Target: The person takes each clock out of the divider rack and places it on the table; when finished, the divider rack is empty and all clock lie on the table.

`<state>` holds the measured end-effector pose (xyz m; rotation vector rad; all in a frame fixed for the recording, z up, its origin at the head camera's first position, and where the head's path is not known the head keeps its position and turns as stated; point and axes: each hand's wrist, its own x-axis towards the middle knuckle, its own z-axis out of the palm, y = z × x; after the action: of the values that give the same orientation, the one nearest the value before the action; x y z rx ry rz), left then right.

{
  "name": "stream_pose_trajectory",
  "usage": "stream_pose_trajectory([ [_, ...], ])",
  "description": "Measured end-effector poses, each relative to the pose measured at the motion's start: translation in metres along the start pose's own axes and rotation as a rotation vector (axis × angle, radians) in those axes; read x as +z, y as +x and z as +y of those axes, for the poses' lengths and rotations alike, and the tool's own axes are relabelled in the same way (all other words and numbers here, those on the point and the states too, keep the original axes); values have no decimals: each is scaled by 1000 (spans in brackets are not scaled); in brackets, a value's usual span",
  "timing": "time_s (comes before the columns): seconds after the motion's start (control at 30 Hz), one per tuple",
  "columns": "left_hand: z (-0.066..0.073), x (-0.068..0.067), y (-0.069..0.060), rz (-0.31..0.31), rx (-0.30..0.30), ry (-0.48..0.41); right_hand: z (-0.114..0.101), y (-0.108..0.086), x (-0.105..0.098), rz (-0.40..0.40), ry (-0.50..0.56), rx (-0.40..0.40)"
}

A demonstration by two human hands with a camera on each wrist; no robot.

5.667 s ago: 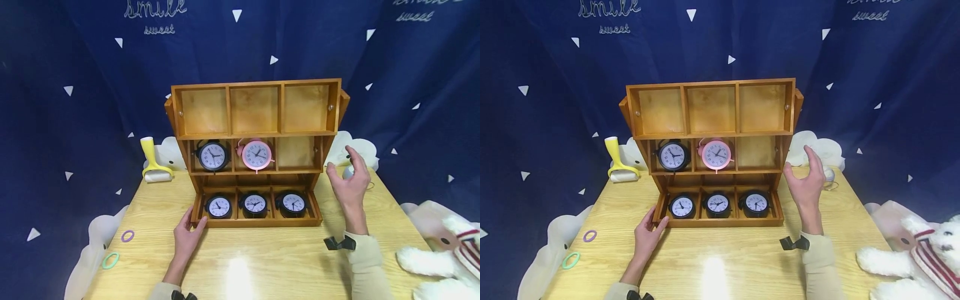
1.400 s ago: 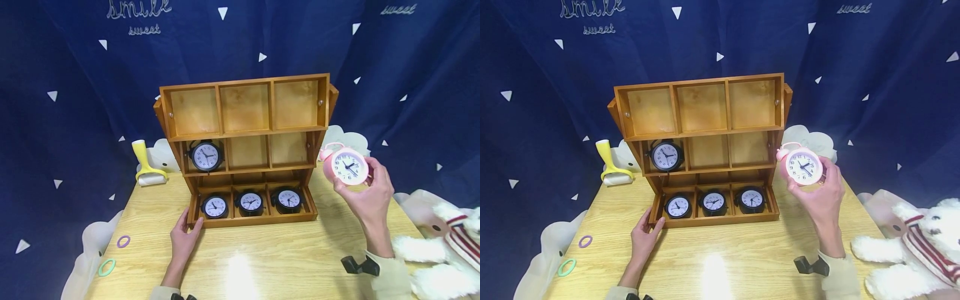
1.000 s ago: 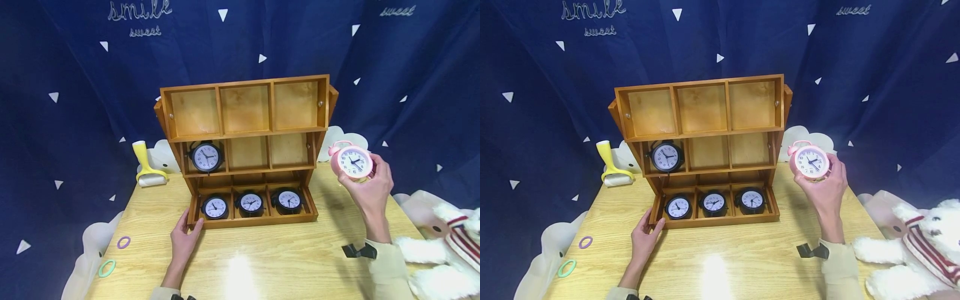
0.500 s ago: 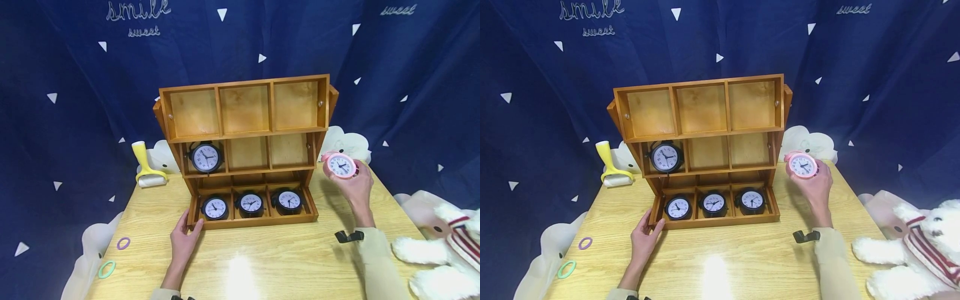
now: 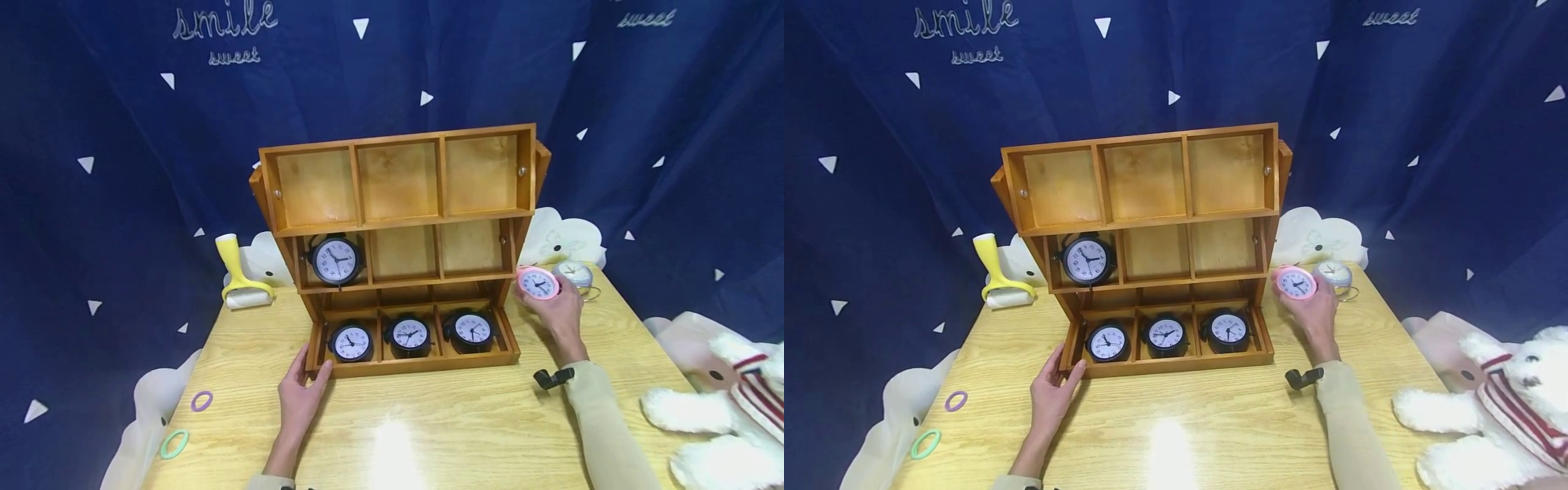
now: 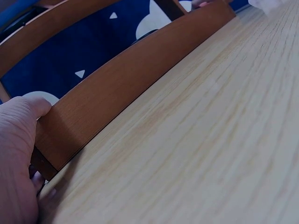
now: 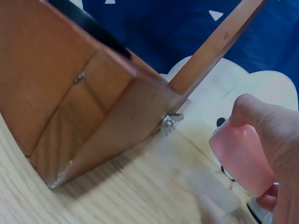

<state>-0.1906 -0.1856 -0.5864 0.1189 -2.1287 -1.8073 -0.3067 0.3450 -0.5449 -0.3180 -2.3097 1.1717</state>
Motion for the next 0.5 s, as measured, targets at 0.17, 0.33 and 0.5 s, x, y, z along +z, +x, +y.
stream_pose_trajectory([
  [0.17,1,1,0,5,12,-10,6,5,8,-11,-16,20],
  [0.33,1,1,0,14,6,0,14,8,17,-21,-11,32],
  [0.5,1,0,-1,15,-1,1,19,10,24,-6,-16,37],
])
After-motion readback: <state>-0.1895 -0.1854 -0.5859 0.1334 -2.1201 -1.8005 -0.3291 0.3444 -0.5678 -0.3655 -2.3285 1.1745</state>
